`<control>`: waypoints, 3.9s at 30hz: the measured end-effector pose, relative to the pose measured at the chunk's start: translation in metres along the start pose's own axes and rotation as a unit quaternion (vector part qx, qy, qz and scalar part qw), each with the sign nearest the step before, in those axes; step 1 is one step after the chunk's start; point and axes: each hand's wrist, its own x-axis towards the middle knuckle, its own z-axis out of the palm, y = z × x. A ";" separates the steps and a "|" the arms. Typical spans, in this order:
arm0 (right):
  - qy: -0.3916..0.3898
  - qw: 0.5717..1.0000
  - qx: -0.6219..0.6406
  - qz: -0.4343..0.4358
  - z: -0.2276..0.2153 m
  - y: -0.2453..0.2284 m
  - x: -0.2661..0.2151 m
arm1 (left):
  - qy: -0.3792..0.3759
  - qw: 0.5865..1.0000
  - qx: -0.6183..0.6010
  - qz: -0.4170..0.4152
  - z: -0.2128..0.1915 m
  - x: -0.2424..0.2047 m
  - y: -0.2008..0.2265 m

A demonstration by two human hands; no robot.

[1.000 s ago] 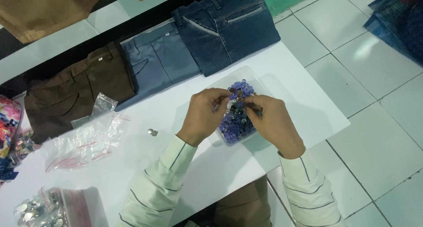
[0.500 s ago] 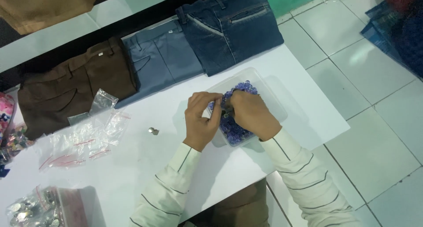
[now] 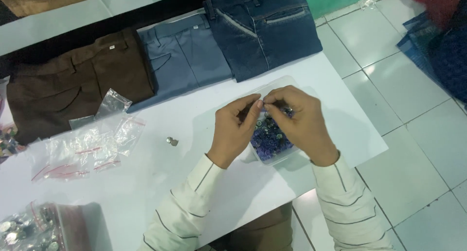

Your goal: The person sorts buttons by color and size from two larger containers into small plastic bags by hand.

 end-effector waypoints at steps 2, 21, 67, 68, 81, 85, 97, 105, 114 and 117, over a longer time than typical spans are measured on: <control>0.004 1.000 0.002 -0.002 0.003 0.000 0.001 | -0.014 1.000 -0.008 -0.016 -0.003 0.007 0.010; -0.308 0.881 -0.316 0.167 0.030 0.053 0.018 | 0.023 0.992 0.121 0.041 -0.012 0.005 -0.013; -0.157 0.935 0.091 0.305 0.018 0.065 0.008 | 0.121 0.979 0.042 0.160 -0.007 -0.013 -0.047; -0.149 0.938 0.098 0.298 0.019 0.064 0.008 | 0.116 0.980 0.044 0.153 -0.008 -0.013 -0.047; -0.117 0.963 0.085 0.229 0.038 0.021 0.004 | 0.128 0.984 0.001 0.122 -0.024 -0.031 -0.048; -0.115 0.965 0.090 0.220 0.050 -0.006 0.002 | 0.150 0.982 -0.002 0.118 -0.035 -0.040 -0.051; -0.131 0.974 0.070 0.173 0.125 -0.041 -0.010 | 0.224 0.973 0.024 0.052 -0.110 -0.087 -0.063; -0.215 0.953 0.006 0.214 0.181 -0.011 -0.028 | 0.191 0.949 0.226 -0.110 -0.180 -0.127 -0.072; -0.235 0.953 -0.061 0.180 0.203 -0.004 -0.033 | 0.143 0.933 0.310 -0.113 -0.166 -0.116 -0.081; -0.244 0.953 -0.072 0.165 0.204 -0.013 -0.029 | 0.147 0.930 0.315 -0.118 -0.164 -0.112 -0.082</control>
